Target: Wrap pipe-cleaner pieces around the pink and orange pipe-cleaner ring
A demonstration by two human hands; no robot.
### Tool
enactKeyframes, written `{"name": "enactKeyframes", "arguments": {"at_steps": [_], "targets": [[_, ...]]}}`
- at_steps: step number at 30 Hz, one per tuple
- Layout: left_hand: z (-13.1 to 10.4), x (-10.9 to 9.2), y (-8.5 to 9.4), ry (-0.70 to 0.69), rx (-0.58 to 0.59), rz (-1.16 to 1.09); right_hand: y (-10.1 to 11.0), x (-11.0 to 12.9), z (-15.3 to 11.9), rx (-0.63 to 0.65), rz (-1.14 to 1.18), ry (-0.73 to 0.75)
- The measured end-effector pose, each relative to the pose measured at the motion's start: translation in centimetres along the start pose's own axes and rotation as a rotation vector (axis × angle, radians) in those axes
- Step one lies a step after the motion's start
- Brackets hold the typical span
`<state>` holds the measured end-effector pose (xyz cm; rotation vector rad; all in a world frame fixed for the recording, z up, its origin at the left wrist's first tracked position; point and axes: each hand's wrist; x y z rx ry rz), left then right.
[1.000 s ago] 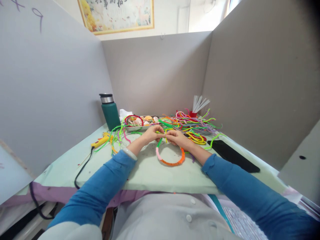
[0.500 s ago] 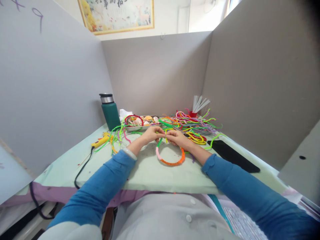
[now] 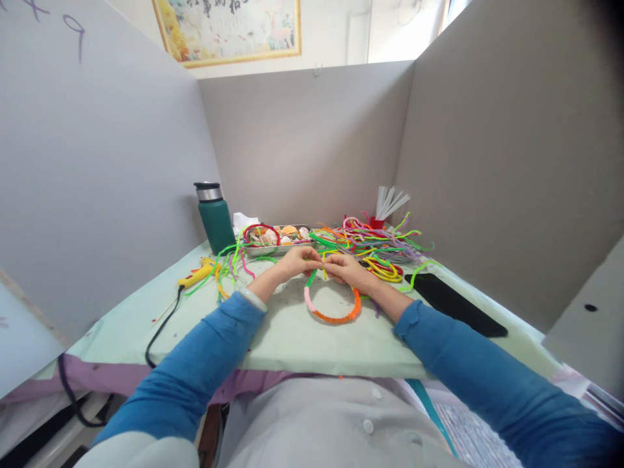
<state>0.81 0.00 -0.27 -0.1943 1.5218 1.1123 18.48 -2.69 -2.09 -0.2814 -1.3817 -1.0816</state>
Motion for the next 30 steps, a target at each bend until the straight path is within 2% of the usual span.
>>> {"name": "enactKeyframes", "arguments": {"at_steps": [15,30], "targets": [[-0.12,0.0,-0.12,0.046,0.025,0.004,-0.3,0.79,-0.28,-0.016,-0.029,-0.014],[-0.1,0.17,-0.1,0.06,0.039,-0.007,-0.24,0.22,0.0,-0.006,-0.072,-0.011]]}}
Point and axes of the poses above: each hand's wrist, its own z-axis towards the middle knuckle, its own y-axis out of the back of the hand, x = y × z, and after that the axes turned 13 degrees about x, right-handed
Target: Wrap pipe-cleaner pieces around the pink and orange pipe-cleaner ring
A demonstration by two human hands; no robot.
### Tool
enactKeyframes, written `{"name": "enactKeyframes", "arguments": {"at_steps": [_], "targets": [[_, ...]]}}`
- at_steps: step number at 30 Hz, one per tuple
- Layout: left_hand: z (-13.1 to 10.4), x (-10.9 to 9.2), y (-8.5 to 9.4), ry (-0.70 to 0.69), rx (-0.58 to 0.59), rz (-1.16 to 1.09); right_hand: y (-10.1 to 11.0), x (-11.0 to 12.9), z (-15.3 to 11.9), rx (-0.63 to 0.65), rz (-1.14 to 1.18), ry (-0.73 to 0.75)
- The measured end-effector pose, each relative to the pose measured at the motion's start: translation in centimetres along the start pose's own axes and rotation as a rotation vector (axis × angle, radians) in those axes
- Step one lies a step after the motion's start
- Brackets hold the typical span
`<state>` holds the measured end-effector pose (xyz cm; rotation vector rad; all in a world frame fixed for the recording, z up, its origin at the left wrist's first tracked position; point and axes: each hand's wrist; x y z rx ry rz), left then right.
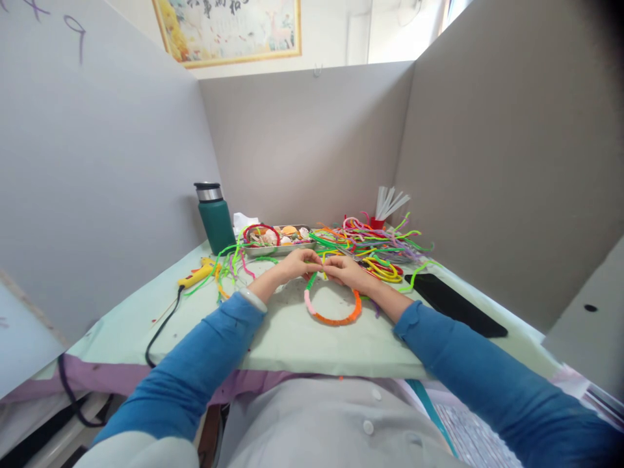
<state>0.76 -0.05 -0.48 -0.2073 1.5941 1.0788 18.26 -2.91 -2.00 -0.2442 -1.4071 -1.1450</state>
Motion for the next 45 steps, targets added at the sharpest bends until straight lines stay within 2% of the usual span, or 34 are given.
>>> {"name": "enactKeyframes", "arguments": {"at_steps": [9,20,45], "targets": [[-0.1,-0.2,-0.1,0.01,-0.009,0.004,0.0,0.1,-0.1,0.011,-0.041,-0.006],[-0.8,-1.2,-0.2,0.0,0.032,0.088,0.0,-0.1,0.1,0.029,-0.13,0.014],[-0.8,-1.2,-0.2,-0.019,0.043,0.106,-0.1,0.1,0.0,0.014,-0.15,-0.006]]}}
Point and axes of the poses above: each hand's wrist, its own z-axis towards the middle knuckle, its own y-axis out of the back of the hand, x = y × z, and after that the axes turned 13 degrees about x, right-handed
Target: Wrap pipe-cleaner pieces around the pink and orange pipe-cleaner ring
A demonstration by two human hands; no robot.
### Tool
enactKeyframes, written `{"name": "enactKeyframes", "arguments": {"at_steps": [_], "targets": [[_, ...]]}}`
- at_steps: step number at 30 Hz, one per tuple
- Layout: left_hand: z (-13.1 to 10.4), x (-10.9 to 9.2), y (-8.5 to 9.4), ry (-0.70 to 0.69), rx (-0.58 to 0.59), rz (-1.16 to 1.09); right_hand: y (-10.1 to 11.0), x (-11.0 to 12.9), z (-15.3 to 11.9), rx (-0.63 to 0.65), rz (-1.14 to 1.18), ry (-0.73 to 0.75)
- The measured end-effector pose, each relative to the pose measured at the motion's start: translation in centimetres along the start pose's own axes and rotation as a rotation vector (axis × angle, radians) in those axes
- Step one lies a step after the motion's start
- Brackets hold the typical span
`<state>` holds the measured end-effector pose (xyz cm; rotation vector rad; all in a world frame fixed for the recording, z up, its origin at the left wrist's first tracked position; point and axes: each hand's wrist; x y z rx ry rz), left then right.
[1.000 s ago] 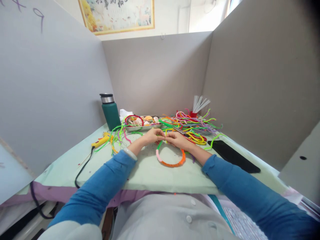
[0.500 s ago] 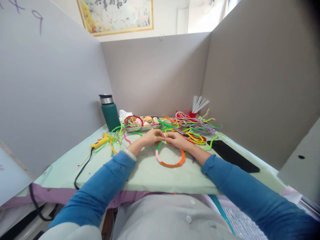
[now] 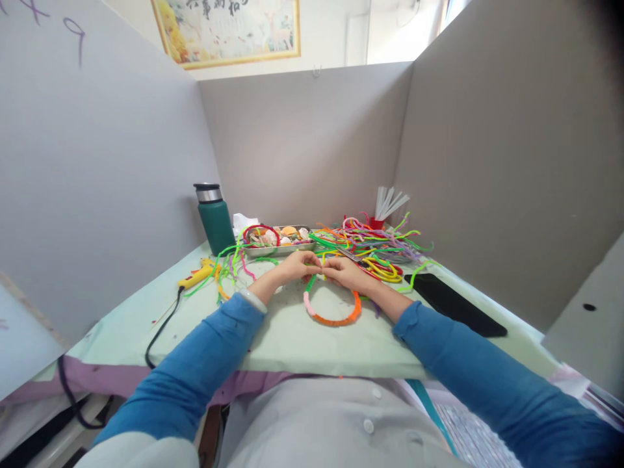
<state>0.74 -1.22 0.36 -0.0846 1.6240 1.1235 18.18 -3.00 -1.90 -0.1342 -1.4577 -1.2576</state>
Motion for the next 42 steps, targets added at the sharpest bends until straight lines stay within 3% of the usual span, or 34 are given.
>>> {"name": "enactKeyframes", "arguments": {"at_steps": [11,42], "targets": [[0.54,0.82,0.11,0.0,-0.049,0.003,-0.03,-0.54,0.3,-0.003,0.089,-0.01],[0.38,0.36,0.05,0.019,-0.045,0.016,-0.07,-0.46,0.31,-0.008,0.058,-0.018]]}}
Point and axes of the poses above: each hand's wrist, its own z-axis towards the middle knuckle, its own y-axis out of the back of the hand, x = y × z, and after that the axes turned 13 degrees about x, right-handed
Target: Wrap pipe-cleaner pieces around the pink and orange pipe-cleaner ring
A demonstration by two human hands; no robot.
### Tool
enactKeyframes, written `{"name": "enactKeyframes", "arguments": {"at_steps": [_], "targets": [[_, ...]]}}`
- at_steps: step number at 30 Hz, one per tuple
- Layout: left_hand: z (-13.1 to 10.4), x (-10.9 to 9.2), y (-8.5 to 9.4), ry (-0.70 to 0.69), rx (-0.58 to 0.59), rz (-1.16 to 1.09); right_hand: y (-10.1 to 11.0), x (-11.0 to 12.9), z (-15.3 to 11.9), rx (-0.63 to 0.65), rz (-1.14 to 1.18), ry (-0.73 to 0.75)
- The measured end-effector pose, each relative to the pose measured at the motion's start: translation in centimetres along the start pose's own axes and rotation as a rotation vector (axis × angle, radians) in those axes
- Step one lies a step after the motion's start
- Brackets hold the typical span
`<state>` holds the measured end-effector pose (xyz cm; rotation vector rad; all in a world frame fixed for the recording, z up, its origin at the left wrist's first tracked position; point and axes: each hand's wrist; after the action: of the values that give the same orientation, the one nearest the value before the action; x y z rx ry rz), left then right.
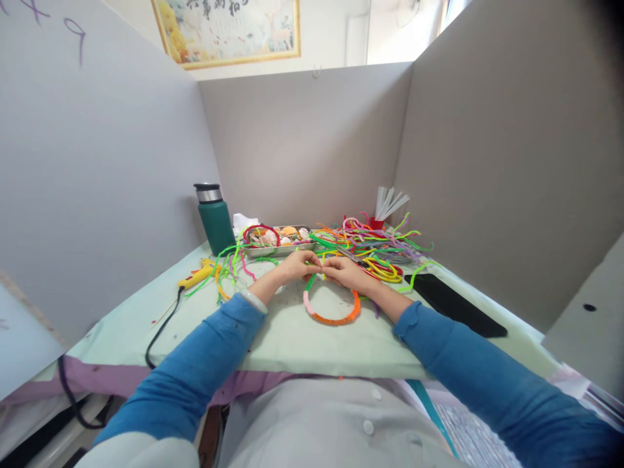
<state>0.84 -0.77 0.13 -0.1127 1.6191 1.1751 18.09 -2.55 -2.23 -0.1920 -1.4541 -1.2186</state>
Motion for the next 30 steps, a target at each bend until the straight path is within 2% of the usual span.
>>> {"name": "enactKeyframes", "arguments": {"at_steps": [30], "targets": [[-0.17,-0.11,-0.01,-0.006,0.02,0.041,0.07,0.43,-0.25,0.003,-0.048,-0.003]]}}
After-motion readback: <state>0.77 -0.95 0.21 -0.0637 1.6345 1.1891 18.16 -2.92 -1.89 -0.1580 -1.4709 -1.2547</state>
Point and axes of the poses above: each hand's wrist, its own z-axis towards the middle knuckle, its own y-axis out of the back of the hand, x = y × z, and after that the axes turned 13 degrees about x, right-handed
